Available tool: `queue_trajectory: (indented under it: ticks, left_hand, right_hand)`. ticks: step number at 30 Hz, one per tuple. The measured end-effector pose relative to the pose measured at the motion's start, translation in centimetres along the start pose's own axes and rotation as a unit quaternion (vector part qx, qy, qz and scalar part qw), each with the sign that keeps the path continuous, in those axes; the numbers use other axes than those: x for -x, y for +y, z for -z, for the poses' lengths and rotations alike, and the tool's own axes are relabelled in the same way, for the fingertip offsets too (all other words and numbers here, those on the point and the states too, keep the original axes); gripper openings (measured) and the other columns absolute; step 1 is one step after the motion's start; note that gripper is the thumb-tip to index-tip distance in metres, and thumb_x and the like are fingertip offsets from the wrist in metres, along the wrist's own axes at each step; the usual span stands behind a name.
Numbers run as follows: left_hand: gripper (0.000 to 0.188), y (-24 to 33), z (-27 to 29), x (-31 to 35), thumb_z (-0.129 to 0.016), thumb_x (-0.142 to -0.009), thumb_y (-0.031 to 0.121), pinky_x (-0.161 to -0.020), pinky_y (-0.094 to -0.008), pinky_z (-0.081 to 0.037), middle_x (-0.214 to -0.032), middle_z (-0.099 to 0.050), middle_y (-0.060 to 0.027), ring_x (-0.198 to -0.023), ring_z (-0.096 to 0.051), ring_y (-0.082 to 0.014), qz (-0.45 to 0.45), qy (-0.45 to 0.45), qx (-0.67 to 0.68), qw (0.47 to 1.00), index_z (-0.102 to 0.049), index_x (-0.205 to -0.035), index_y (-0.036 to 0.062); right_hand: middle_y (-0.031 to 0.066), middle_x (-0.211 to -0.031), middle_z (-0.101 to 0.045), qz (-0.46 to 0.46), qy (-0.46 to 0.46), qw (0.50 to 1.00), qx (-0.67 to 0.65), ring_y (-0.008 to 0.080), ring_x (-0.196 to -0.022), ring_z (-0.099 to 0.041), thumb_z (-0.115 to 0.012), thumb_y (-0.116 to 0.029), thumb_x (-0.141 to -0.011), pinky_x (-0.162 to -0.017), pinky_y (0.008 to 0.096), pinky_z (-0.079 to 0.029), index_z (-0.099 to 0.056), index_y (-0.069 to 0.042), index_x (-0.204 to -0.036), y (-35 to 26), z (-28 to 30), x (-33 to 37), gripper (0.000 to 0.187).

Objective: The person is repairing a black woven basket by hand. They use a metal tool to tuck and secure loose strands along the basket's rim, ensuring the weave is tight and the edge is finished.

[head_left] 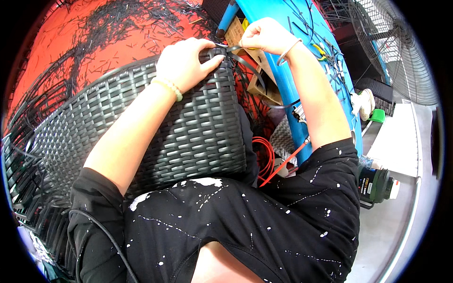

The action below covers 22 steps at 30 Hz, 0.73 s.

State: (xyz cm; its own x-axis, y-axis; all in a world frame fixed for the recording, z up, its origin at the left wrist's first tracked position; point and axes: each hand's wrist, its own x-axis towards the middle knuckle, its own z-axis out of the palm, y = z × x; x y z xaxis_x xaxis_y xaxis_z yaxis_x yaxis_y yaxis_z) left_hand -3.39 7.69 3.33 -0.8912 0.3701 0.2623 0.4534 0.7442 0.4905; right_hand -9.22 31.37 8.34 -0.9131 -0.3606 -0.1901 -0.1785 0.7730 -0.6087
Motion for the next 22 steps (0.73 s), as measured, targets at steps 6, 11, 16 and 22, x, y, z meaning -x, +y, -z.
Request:
queue_trajectory:
  ticks: [6, 11, 16, 22]
  left_hand:
    - [0.046, 0.5, 1.0, -0.6, -0.069, -0.083, 0.051, -0.09, -0.0384, -0.053, -0.108, -0.072, -0.0075, -0.1, -0.069, -0.0259, 0.072, -0.063, 0.027, 0.995, -0.072, -0.11, 0.0136]
    - [0.047, 0.4, 1.0, -0.5, -0.069, -0.083, 0.052, -0.09, -0.0383, -0.053, -0.109, -0.072, -0.0075, -0.1, -0.069, -0.0258, 0.064, -0.055, 0.019, 0.996, -0.072, -0.11, 0.0138]
    - [0.047, 0.2, 0.7, -0.4, -0.068, -0.083, 0.052, -0.09, -0.0386, -0.053, -0.108, -0.072, -0.0079, -0.1, -0.069, -0.0257, 0.053, -0.047, 0.015, 0.997, -0.072, -0.11, 0.0141]
    - [0.048, 0.3, 1.0, -0.3, -0.068, -0.083, 0.053, -0.09, -0.0384, -0.053, -0.109, -0.071, -0.0082, -0.1, -0.069, -0.0258, 0.055, -0.054, 0.01, 0.997, -0.071, -0.111, 0.0141]
  right_hand:
    - [-0.0005, -0.066, -0.064, -0.035, -0.033, 0.998, 0.027, 0.0079, -0.063, -0.055, -0.079, -0.021, -0.075, -0.06, 0.0268, -0.046, -0.073, -0.002, -0.077, -1.1, 0.1, -0.2, 0.02]
    - [-0.0015, -0.064, -0.062, -0.026, -0.035, 0.997, 0.058, 0.0073, -0.061, -0.053, -0.079, -0.02, -0.075, -0.059, 0.0259, -0.044, -0.071, -0.002, -0.073, -1.2, 0.5, -0.3, 0.019]
    - [-0.0005, -0.064, -0.063, -0.012, -0.076, 0.996, 0.034, 0.0084, -0.06, -0.054, -0.078, -0.02, -0.075, -0.059, 0.0266, -0.045, -0.071, -0.002, -0.072, -1.0, 0.6, -1.4, 0.019]
    - [0.0015, -0.064, -0.067, 0.01, -0.081, 0.976, 0.202, 0.0121, -0.058, -0.058, -0.077, -0.021, -0.074, -0.06, 0.0289, -0.048, -0.072, -0.003, -0.072, -3.7, 1.3, -2.3, 0.019]
